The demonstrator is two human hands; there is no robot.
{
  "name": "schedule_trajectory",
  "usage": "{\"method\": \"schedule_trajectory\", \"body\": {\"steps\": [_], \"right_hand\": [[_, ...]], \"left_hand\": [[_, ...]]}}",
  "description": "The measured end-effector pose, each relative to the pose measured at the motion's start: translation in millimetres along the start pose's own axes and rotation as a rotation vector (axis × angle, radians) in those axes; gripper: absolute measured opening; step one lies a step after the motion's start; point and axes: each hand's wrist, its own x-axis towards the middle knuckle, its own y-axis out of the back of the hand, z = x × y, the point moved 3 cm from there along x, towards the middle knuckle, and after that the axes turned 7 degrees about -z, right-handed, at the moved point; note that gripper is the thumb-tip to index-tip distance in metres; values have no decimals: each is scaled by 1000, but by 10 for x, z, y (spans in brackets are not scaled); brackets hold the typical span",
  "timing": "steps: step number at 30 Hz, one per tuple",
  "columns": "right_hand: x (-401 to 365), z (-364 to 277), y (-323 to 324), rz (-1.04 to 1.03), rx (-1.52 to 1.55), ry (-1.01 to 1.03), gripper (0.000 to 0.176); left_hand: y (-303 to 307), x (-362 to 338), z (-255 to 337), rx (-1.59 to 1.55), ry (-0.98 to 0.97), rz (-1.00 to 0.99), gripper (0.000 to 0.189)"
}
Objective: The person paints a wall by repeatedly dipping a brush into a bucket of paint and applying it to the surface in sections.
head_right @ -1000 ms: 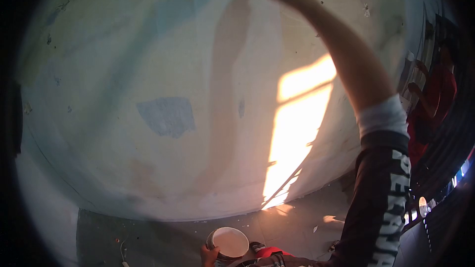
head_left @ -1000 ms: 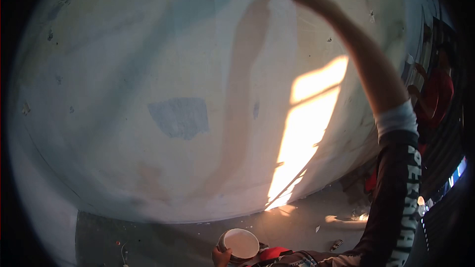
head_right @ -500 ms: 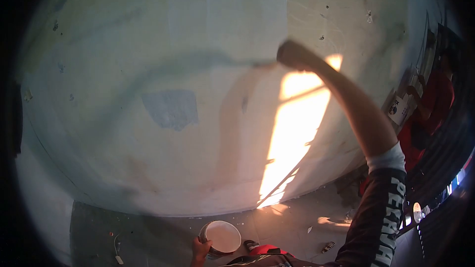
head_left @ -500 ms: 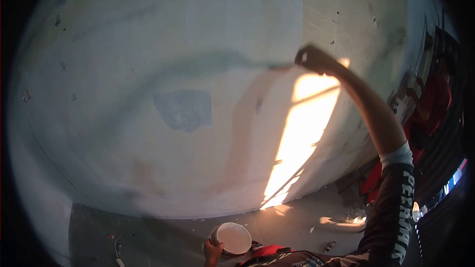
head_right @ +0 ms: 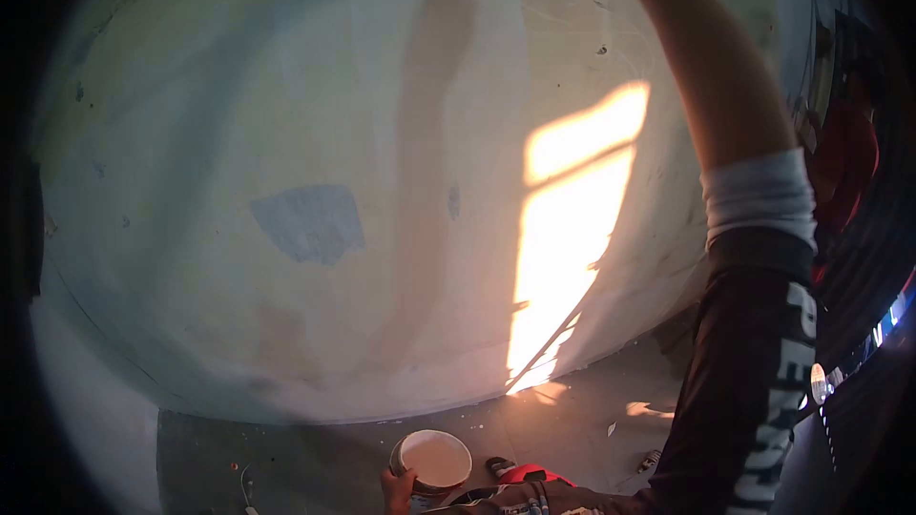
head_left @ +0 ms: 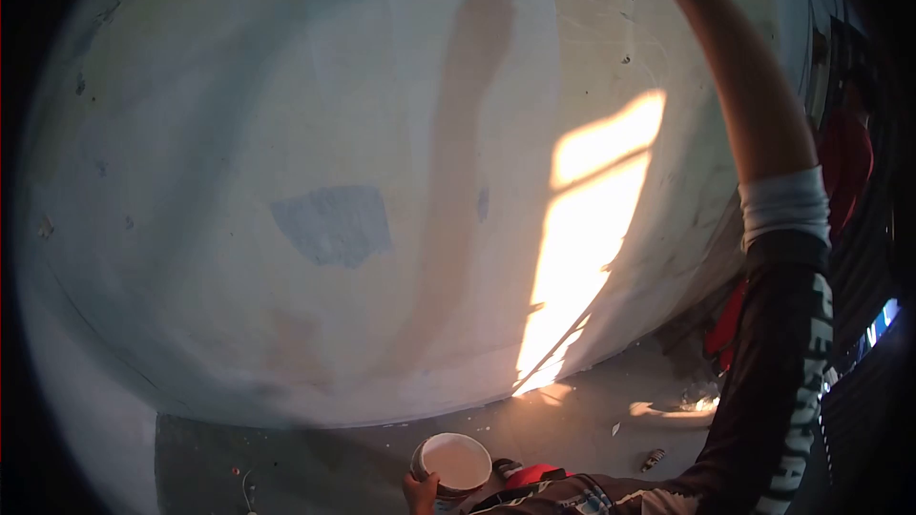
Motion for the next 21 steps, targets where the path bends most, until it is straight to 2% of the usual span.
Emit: {"method": "schedule_trajectory", "body": {"steps": [2,3,4,5,6,7,9,11,13,14,16,17,18,19,20,21], "right_hand": [[-611,161,-439,-65,36,90,32],[-953,245,-686,112,151,162,18],[-1441,245,-862,-4,201,58,26],[-1951,118,-926,-158,155,-68,22],[-2882,204,-1297,-229,191,-102,22],[-3370,294,-1493,-369,103,-69,23],[-3974,85,-1325,-752,373,-416,22],[-4704,258,-1647,-925,451,-411,23],[-5172,338,-1828,-1071,444,-488,24],[-5235,407,-1889,-1045,469,-443,24],[-4969,601,-2025,-861,441,-323,21],[-4599,657,-1975,-846,396,-376,22],[-4084,637,-1788,-843,330,-275,26],[-3731,805,-1824,-676,287,-171,29],[-3306,897,-1770,-597,364,-7,31],[-2933,645,-1375,-622,388,-257,32]], "left_hand": [[37,9,-2,-2,-51,-4,45],[41,12,33,-18,-68,3,44],[6,18,80,-40,-85,8,44],[-18,45,114,-45,-82,2,44],[-28,80,122,-57,-77,-34,44],[-11,113,141,-62,-73,-65,45],[-10,137,279,65,-93,-49,43],[1,89,464,39,-130,-106,40],[17,95,578,52,-156,-174,39],[11,135,504,58,-148,-173,39],[-3,234,396,-34,-187,-203,41],[18,224,353,-26,-177,-196,41],[9,207,344,-31,-157,-185,41],[-8,183,362,-38,-141,-173,42],[-9,120,413,-83,-144,-178,42],[-11,73,425,-75,-137,-169,42]]}}
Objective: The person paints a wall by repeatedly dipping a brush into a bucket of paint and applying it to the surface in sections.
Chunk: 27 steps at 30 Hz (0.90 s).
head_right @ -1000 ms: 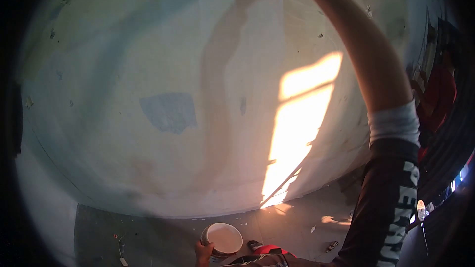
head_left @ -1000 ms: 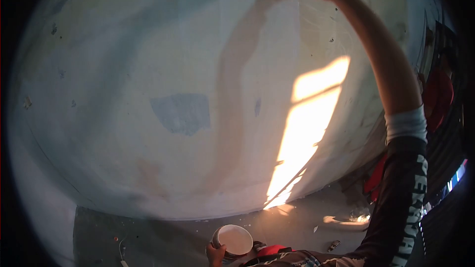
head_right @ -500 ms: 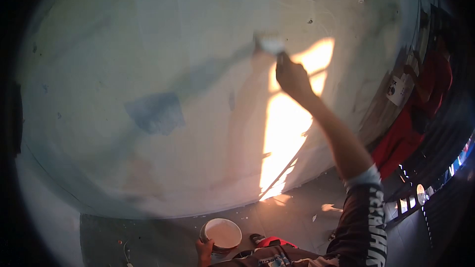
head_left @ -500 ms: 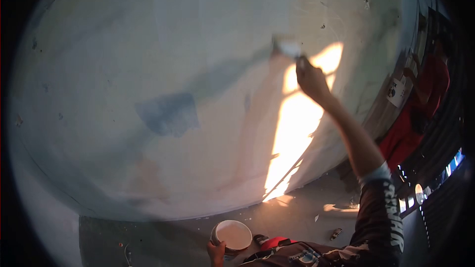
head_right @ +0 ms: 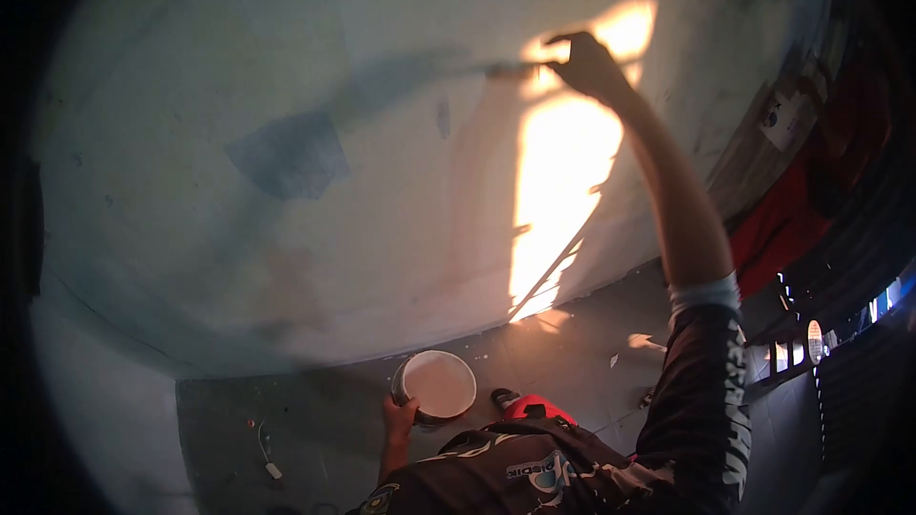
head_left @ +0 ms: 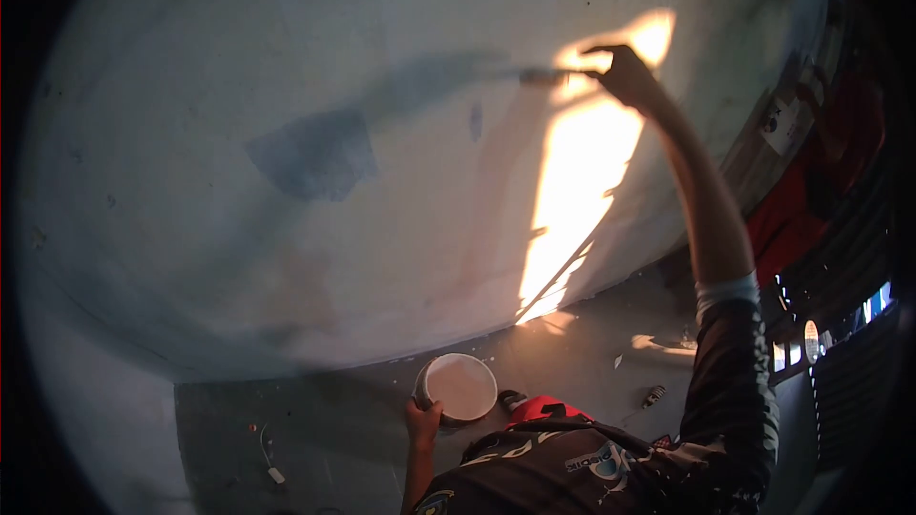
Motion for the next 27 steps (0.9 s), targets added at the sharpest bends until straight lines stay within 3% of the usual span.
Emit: {"method": "schedule_trajectory", "body": {"steps": [1,2,3,4,6,7,9,11,14,15,16,18,19,20,21,23,24,26,27], "right_hand": [[59,-294,268,77,-108,12,35],[277,-208,391,246,-123,302,35],[104,-693,643,104,0,4,33],[136,-769,731,328,-107,191,28],[-215,-1495,923,233,94,-236,27],[-104,-1314,831,226,101,-233,27],[134,-877,511,697,-163,285,25],[-78,-607,-263,491,-83,62,31],[-844,78,-1706,421,-90,206,50],[-1093,354,-2098,259,-89,92,52],[-1316,555,-2382,132,-25,40,50],[-1696,766,-2765,-164,57,-273,37],[-1894,1133,-3178,-102,57,-162,30],[-2158,1539,-3623,-191,95,-193,23],[-2349,1392,-3622,-588,464,-647,21],[-2843,1470,-4037,-670,980,-813,18],[-2975,1369,-4178,-817,1151,-857,19],[-3315,1056,-4183,-1043,1644,-956,25],[-3404,796,-4076,-1092,1733,-982,26]], "left_hand": [[-9,-44,13,-26,6,1,42],[-4,-65,20,-54,9,1,42],[10,-79,17,-50,13,8,42],[22,-88,-5,23,59,12,44],[36,-133,17,95,110,26,46],[44,-162,59,93,120,9,46],[58,-186,51,87,133,8,47],[93,-204,-35,147,146,26,47],[143,-288,-94,135,121,108,46],[99,-241,-8,105,118,141,46],[113,-295,75,73,148,171,47],[57,-314,44,-3,180,225,48],[82,-322,1,-13,161,238,49],[99,-338,-46,-13,141,249,50],[97,-335,-100,8,179,264,51],[111,-419,-28,2,170,301,53],[65,-394,-19,13,174,317,55],[27,-316,-267,-24,177,360,58],[9,-301,-379,-37,197,379,60]]}}
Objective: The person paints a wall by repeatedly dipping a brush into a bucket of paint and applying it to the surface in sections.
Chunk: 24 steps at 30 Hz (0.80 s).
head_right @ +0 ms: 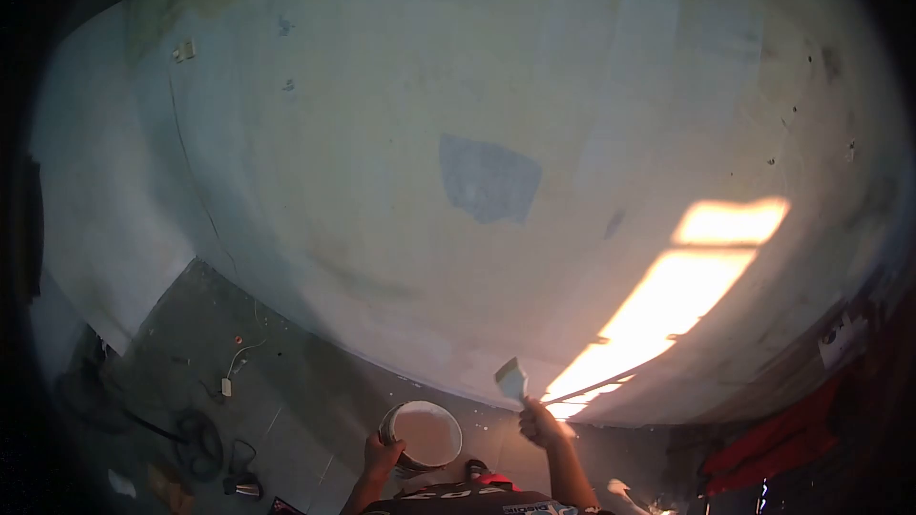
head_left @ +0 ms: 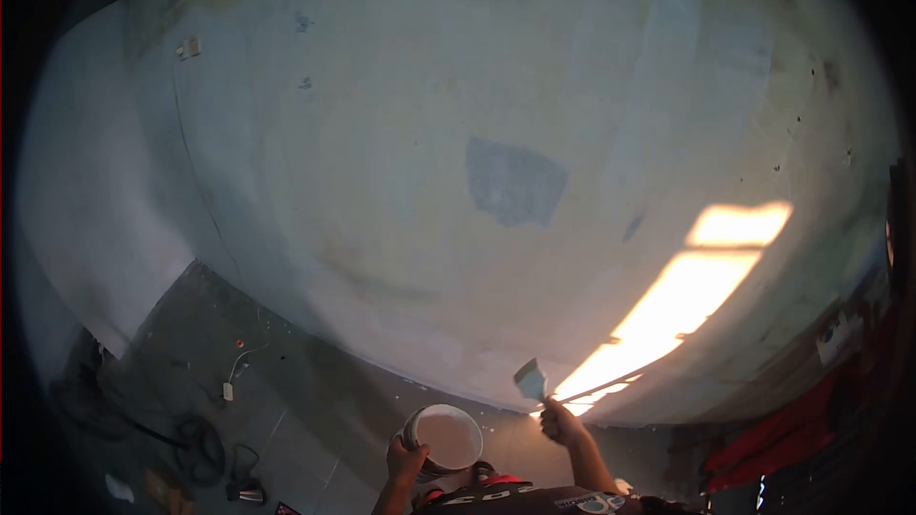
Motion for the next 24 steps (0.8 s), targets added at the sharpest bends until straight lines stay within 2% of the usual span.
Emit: {"method": "schedule_trajectory", "body": {"steps": [1,3,4,8,10,11,12,15,19,24], "right_hand": [[-76,120,-282,-64,80,-31,28],[-203,348,-823,-36,-24,-96,31],[-202,425,-840,-106,-40,-132,27],[-293,596,-1194,-106,-155,-187,22],[-356,670,-1382,-85,-171,-166,22],[-383,700,-1461,-69,-191,-151,22],[-410,759,-1502,-63,-184,-148,22],[-536,965,-1542,-80,-165,-117,23],[-712,1261,-1513,-92,-161,-119,25],[-938,1407,-1564,-39,-229,-128,25]], "left_hand": [[3,-18,-30,-5,-4,6,60],[260,-113,-112,-31,59,-12,65],[315,-81,-218,-33,43,-10,65],[444,37,-667,8,23,-59,66],[526,-51,-675,55,28,-68,66],[560,-107,-668,101,12,-40,59],[602,-173,-643,147,-2,-12,53],[688,-242,-701,88,-7,-85,52],[835,-526,-462,117,41,-73,54],[835,-677,-596,5,-48,-47,48]]}}
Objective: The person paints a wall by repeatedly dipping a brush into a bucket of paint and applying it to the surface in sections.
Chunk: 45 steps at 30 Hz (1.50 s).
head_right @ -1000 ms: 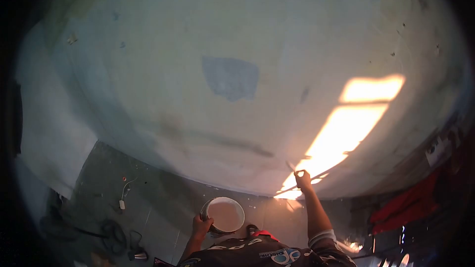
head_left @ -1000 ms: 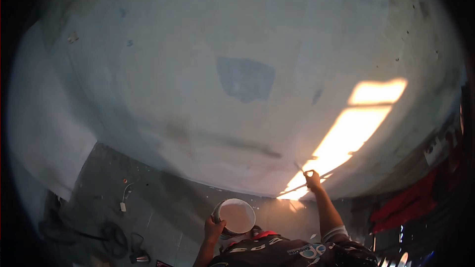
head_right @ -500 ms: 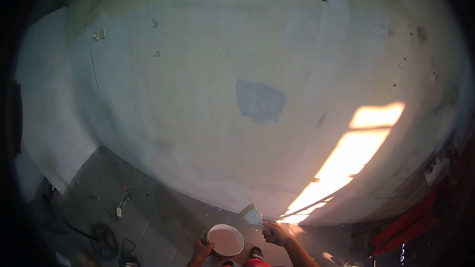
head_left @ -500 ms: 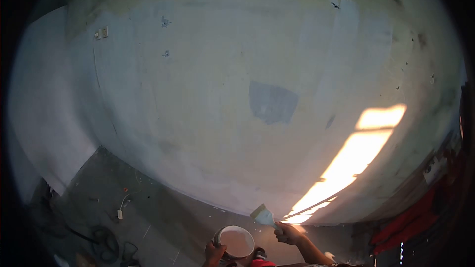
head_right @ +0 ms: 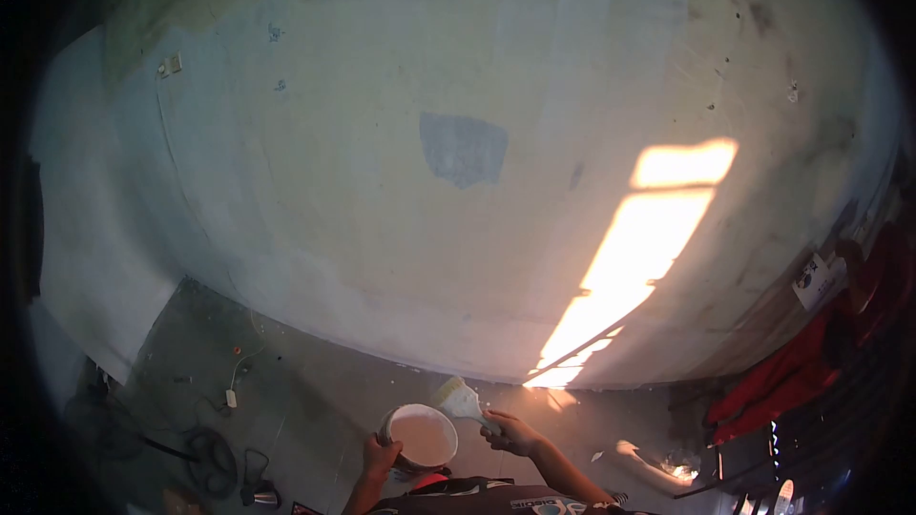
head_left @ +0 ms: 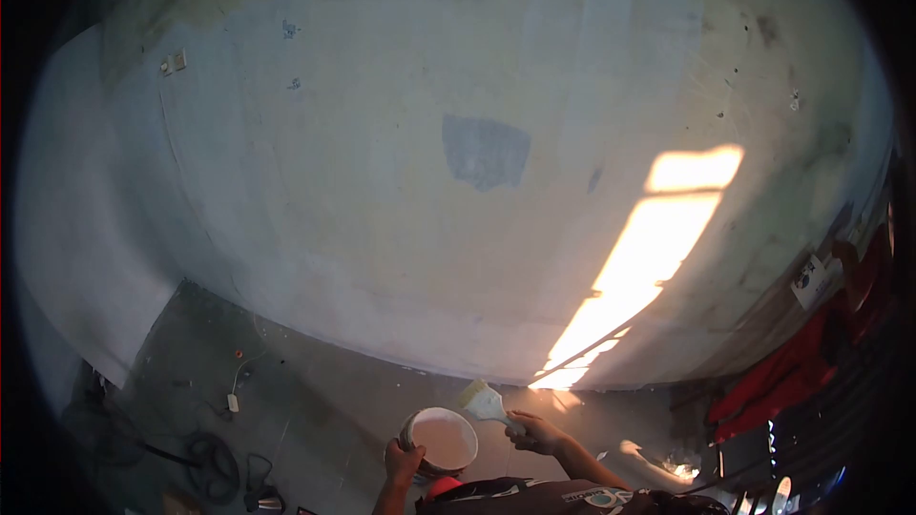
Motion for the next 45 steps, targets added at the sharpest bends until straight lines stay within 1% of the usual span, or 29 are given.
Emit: {"method": "schedule_trajectory", "body": {"steps": [1,3,5,7,8,9,12,16,18,19,21,23,24,26,28,30,31,33,34,36,37,39,40,41,42,43,45], "right_hand": [[-42,-1,-27,0,-8,24,24],[-145,15,-41,-3,3,48,24],[-304,8,-28,-84,-46,117,23],[-501,66,-14,-56,-50,152,23],[-615,127,1,-34,-67,183,23],[-723,228,31,-27,-49,168,23],[-1031,465,112,-36,-65,187,23],[-1302,804,155,-122,48,136,24],[-1409,1013,146,-165,205,161,26],[-1460,1115,139,-166,220,147,26],[-1550,1209,102,-142,187,192,27],[-1665,1308,48,-121,178,187,27],[-1728,1336,27,-102,158,207,26],[-1855,1401,4,-81,133,205,25],[-1954,1396,-29,-64,105,213,25],[-2055,1304,-39,84,-310,207,23],[-2099,1238,-99,81,-298,204,23],[-2200,1001,-242,141,-952,339,22],[-2208,943,-279,142,-940,327,22],[-2192,877,-412,178,-1395,360,22],[-2151,877,-469,178,-1383,343,22],[-2026,925,-630,129,-1690,257,24],[-1943,960,-640,121,-1681,241,24],[-1818,1037,-645,70,-1778,237,21],[-1733,1136,-643,10,-1870,232,19],[-1670,1183,-626,-11,-1857,215,19],[-1551,1247,-614,-128,-1981,148,11]], "left_hand": [[-44,-28,-57,7,6,-1,48],[-76,-123,-155,77,-36,96,47],[-48,-353,1,59,-35,70,46],[-69,-470,86,36,-29,36,45],[-82,-481,44,-53,-36,-14,44],[-98,-532,-25,-142,-38,-61,44],[-141,-812,31,-84,-18,-41,41],[-204,-1181,-50,-99,-59,-8,37],[-224,-1368,-133,-89,-57,8,36],[-235,-1448,-168,-86,-68,10,35],[-233,-1574,-273,-78,-57,19,35],[-249,-1673,-319,-116,-109,-64,32],[-261,-1720,-351,-109,-95,-58,32],[-321,-1844,-298,-156,-121,-179,29],[-376,-1926,-218,-106,-138,-200,29],[-407,-1907,-290,-60,-198,-278,29],[-390,-1970,-230,-50,-190,-278,29],[-417,-2085,5,17,-166,-319,30],[-433,-2060,-28,9,-163,-331,32],[-455,-2028,-48,54,-163,-329,33],[-475,-2007,-30,93,-182,-322,34],[-492,-2060,103,141,-181,-356,33],[-494,-2107,215,183,-196,-380,32],[-486,-2168,362,184,-175,-381,32],[-499,-2281,539,187,-216,-387,30],[-515,-2356,649,191,-257,-392,29],[-529,-2372,693,186,-239,-402,29]]}}
